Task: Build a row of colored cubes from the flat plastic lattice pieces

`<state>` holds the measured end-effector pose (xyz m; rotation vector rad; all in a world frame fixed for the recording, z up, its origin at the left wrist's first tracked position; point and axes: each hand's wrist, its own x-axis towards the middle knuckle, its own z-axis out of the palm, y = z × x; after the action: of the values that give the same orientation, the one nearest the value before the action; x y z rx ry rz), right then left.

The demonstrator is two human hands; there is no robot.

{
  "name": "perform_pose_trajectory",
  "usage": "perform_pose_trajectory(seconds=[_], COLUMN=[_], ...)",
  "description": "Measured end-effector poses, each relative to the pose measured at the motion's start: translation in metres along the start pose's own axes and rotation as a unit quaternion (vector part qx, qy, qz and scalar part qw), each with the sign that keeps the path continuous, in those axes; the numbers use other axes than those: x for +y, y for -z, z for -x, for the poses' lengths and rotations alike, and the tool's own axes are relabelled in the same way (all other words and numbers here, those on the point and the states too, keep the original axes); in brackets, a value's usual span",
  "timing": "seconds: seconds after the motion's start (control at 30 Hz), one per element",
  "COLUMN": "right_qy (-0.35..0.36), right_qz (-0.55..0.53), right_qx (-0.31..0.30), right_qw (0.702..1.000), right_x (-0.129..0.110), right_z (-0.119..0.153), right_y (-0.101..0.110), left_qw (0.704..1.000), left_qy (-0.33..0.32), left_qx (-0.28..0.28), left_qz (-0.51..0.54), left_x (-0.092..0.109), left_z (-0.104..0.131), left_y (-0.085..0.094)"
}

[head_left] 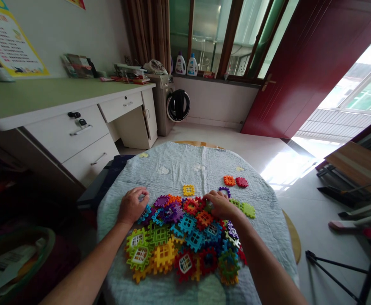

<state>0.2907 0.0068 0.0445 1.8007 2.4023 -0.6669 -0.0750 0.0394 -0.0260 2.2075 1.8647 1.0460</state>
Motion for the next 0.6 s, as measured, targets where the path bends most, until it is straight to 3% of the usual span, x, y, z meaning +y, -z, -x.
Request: perform_pose_trajectory(seconds=[0.27, 0.6], right_qy=[0.020, -0.011], right_qz=[0.065, 0.056], right_qx=[0.018, 0.145], right_qw=[0.997, 0.988], right_x=[0.000, 0.031], right_z=[-0.009, 0.018], right_y=[0.003, 0.020], left_qw=[1.000, 1.000], left_qy=[-0.001, -0.003], left_qx=[0.006, 0.011], left_qz=[0.002, -0.003], left_x=[0.001, 0.000], left_z=[-0.001, -0.001], left_y=[0.001, 0.000])
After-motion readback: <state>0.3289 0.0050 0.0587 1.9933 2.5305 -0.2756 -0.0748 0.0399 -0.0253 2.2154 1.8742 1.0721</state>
